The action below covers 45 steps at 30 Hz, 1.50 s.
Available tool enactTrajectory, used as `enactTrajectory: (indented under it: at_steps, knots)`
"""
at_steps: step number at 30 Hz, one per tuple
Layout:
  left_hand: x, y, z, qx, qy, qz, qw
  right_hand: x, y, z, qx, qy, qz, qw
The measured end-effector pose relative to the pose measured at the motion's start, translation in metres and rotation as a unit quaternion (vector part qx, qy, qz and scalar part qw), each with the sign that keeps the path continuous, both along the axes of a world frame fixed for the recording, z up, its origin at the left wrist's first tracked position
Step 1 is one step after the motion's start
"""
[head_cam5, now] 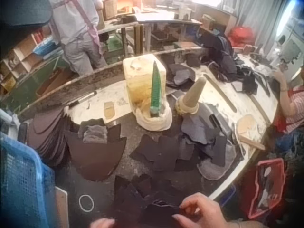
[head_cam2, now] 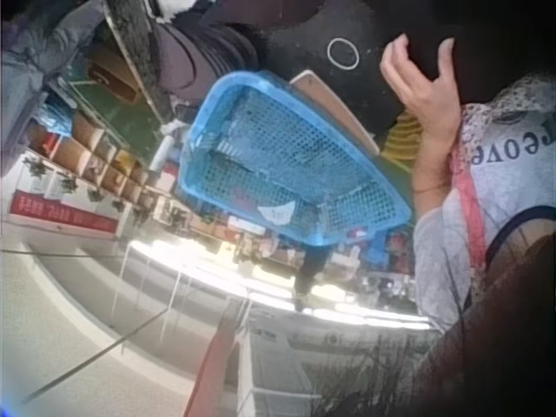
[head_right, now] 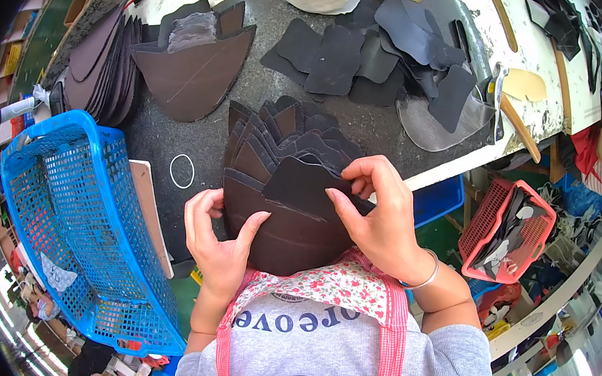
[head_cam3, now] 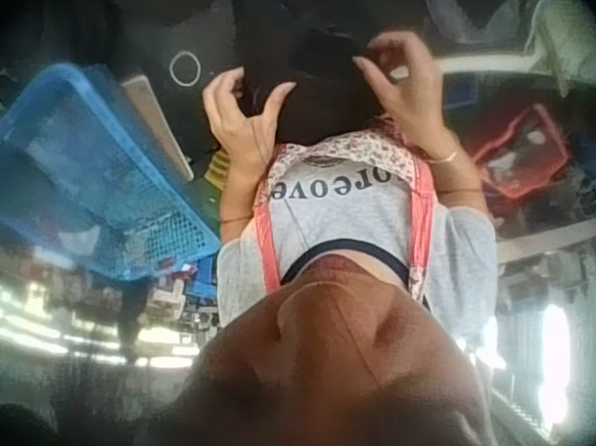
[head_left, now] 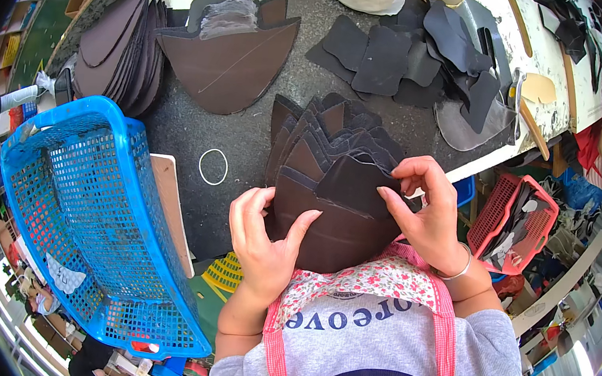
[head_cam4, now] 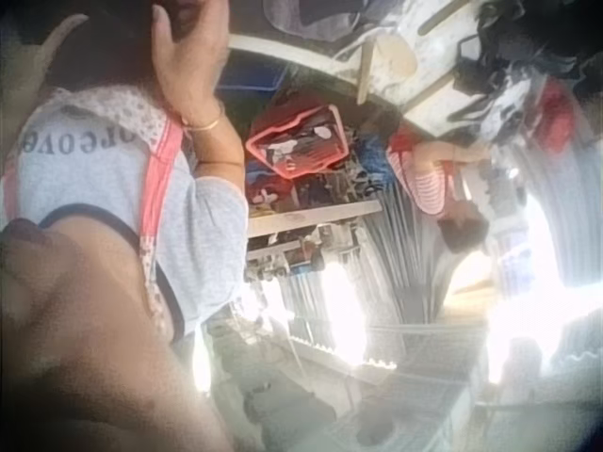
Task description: Applying glue to the edges of leather shoe parts using a brush and stacking them.
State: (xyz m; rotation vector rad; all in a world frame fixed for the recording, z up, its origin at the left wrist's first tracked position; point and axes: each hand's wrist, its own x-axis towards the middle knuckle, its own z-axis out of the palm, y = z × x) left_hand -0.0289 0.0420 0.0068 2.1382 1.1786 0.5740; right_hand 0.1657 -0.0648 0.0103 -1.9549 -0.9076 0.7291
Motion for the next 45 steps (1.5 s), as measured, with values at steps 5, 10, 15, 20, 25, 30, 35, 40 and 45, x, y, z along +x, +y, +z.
enactTrajectory:
  at_steps: [5,10,15,20,25,30,35,40,45]
  knots:
    - [-0.003,0.002,0.007,-0.133,-0.035,0.027,0.99,0.009,0.011,0.005,0.053,0.025,0.011,0.998]
    - [-0.006,0.027,0.011,-0.268,-0.236,0.051,0.933,0.058,0.073,0.005,0.148,-0.062,-0.026,0.987]
    - [0.025,0.114,0.004,-0.206,-0.373,0.145,0.893,0.114,0.152,0.01,0.15,-0.308,-0.082,0.936]
    - [0.035,0.131,-0.017,0.295,0.075,0.139,0.942,0.14,0.218,-0.003,0.173,-0.355,-0.076,0.916]
    - [0.019,0.048,0.003,0.123,-0.043,-0.052,0.99,0.132,0.214,0.019,0.207,-0.35,-0.063,0.911]
    - [0.016,0.09,-0.024,0.175,-0.026,-0.012,0.984,0.14,0.198,0.016,0.183,-0.36,-0.066,0.912]
    - [0.029,0.139,-0.037,0.204,0.086,-0.074,0.972,0.134,0.195,0.018,0.123,-0.351,-0.118,0.921]
    - [0.023,0.154,-0.04,0.178,0.016,-0.138,0.974,0.135,0.189,0.008,0.167,-0.499,-0.149,0.838]
    - [0.018,0.157,-0.051,0.236,-0.072,0.045,0.968,0.064,0.195,-0.015,0.198,-0.45,0.373,0.787]
